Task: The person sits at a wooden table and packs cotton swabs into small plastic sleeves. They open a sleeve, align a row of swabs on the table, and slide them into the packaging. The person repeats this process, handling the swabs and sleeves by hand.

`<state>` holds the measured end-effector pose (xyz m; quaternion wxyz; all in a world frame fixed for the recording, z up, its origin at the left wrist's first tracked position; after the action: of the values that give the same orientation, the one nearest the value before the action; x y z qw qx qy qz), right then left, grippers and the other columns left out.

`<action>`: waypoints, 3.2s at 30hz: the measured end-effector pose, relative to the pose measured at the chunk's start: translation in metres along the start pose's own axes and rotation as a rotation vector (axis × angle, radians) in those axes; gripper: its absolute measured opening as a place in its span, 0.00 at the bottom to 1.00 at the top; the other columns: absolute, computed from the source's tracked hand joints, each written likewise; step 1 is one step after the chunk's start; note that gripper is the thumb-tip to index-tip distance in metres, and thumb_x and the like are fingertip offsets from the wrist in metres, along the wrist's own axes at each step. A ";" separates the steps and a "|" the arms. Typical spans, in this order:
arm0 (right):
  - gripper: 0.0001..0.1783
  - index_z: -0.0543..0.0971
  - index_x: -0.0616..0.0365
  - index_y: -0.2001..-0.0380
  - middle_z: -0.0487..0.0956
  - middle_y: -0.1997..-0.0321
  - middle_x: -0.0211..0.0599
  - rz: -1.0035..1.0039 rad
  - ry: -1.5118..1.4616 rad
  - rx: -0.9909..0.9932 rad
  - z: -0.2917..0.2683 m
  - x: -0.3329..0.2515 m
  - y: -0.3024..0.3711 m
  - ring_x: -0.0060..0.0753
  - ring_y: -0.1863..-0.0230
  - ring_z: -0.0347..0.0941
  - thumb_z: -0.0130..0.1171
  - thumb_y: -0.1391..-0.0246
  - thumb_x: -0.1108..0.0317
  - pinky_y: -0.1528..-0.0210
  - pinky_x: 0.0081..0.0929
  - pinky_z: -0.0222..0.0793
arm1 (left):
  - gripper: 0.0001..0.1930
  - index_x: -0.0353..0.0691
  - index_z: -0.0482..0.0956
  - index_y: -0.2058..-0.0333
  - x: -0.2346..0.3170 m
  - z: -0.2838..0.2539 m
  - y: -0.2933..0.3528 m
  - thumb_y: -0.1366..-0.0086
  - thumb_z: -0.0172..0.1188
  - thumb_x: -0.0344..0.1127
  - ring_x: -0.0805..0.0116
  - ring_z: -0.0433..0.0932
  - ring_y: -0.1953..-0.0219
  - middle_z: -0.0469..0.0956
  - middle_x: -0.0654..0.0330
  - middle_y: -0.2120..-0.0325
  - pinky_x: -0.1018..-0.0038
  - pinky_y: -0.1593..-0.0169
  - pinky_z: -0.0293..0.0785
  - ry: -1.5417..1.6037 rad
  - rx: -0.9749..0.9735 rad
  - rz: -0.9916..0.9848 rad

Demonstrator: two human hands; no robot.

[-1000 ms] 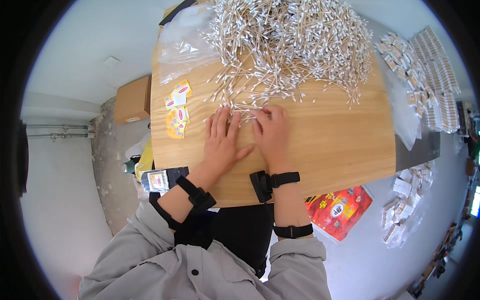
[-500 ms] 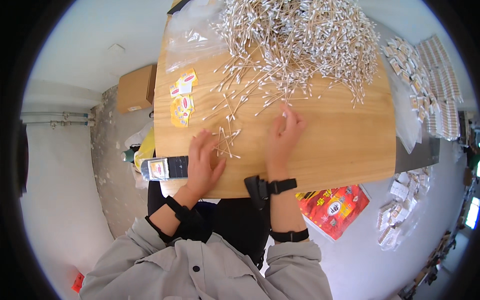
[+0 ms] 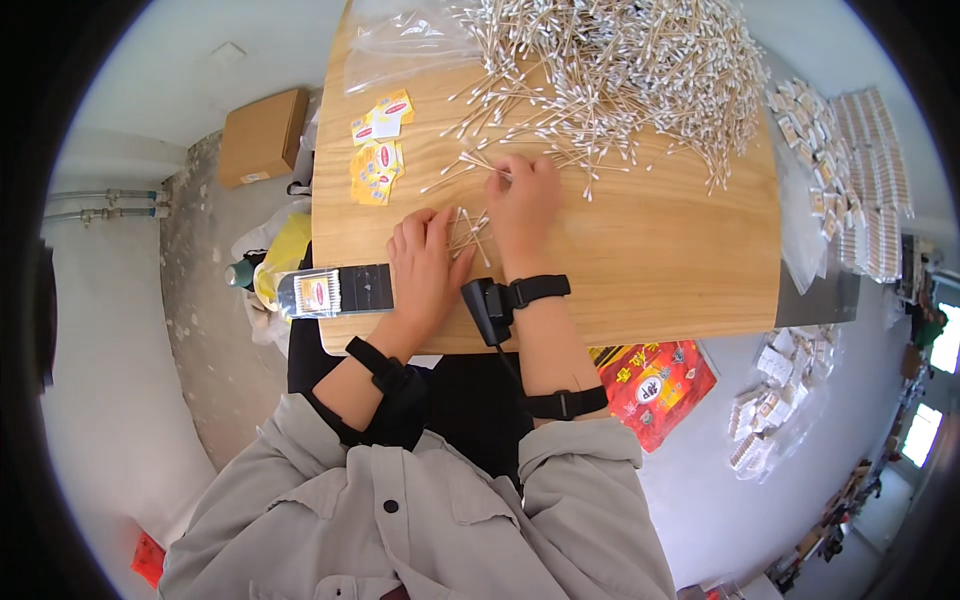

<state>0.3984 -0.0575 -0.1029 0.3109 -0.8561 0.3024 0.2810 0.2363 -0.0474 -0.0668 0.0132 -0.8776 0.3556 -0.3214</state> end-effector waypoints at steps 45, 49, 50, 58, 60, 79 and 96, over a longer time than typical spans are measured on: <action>0.14 0.72 0.66 0.50 0.82 0.66 0.42 0.656 -0.643 -0.319 -0.049 -0.045 0.098 0.27 0.74 0.79 0.44 0.35 0.72 0.68 0.23 0.75 | 0.38 0.32 0.53 0.33 -0.026 -0.008 -0.001 0.38 0.57 0.38 0.54 0.44 0.26 0.47 0.48 0.29 0.47 0.29 0.39 -0.119 -0.397 0.232; 0.13 0.75 0.63 0.52 0.82 0.65 0.39 0.586 -0.635 -0.371 -0.059 -0.026 0.091 0.23 0.73 0.77 0.47 0.35 0.72 0.68 0.21 0.74 | 0.44 0.32 0.59 0.35 -0.023 -0.015 -0.002 0.45 0.65 0.50 0.53 0.46 0.27 0.50 0.47 0.30 0.46 0.29 0.38 -0.089 -0.361 0.237; 0.12 0.76 0.63 0.54 0.82 0.65 0.38 0.594 -0.590 -0.349 -0.062 -0.025 0.089 0.23 0.73 0.77 0.48 0.36 0.72 0.68 0.21 0.73 | 0.43 0.33 0.62 0.37 -0.020 -0.018 -0.002 0.47 0.68 0.49 0.52 0.48 0.28 0.54 0.47 0.33 0.47 0.30 0.42 -0.090 -0.281 0.218; 0.10 0.79 0.60 0.58 0.82 0.65 0.36 0.432 -0.443 -0.365 -0.062 -0.014 0.078 0.24 0.71 0.78 0.50 0.39 0.76 0.65 0.22 0.73 | 0.21 0.43 0.75 0.66 0.001 -0.007 0.020 0.55 0.73 0.44 0.55 0.66 0.51 0.68 0.58 0.56 0.59 0.49 0.59 -0.071 -0.076 0.071; 0.11 0.78 0.60 0.57 0.82 0.64 0.37 0.383 -0.435 -0.390 -0.059 -0.017 0.077 0.25 0.71 0.79 0.48 0.39 0.77 0.65 0.22 0.73 | 0.19 0.43 0.76 0.66 0.001 -0.004 0.020 0.54 0.72 0.43 0.55 0.66 0.50 0.68 0.58 0.57 0.59 0.48 0.59 -0.091 -0.072 0.068; 0.13 0.74 0.64 0.51 0.72 0.50 0.46 0.183 -0.318 0.078 -0.039 -0.006 0.041 0.40 0.48 0.70 0.48 0.36 0.72 0.46 0.32 0.67 | 0.39 0.35 0.58 0.34 -0.011 0.000 0.009 0.41 0.63 0.42 0.54 0.49 0.28 0.53 0.50 0.31 0.50 0.30 0.45 -0.229 -0.171 0.112; 0.20 0.66 0.69 0.42 0.71 0.42 0.48 0.353 -0.855 -0.184 -0.034 -0.032 0.077 0.40 0.39 0.68 0.40 0.30 0.67 0.35 0.35 0.62 | 0.51 0.33 0.56 0.33 -0.010 0.000 0.012 0.48 0.65 0.59 0.59 0.48 0.27 0.52 0.51 0.30 0.46 0.29 0.41 -0.259 -0.216 0.097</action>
<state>0.3341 -0.1184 -0.0879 0.2779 -0.6228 0.2622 0.6827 0.2238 -0.0496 -0.0755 -0.0201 -0.8898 0.4254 -0.1642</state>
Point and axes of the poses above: each hand's wrist, its own y-axis away from the middle knuckle, its own z-axis out of the palm, x = y × z, the point moved 1 cm from there along -y, towards the middle knuckle
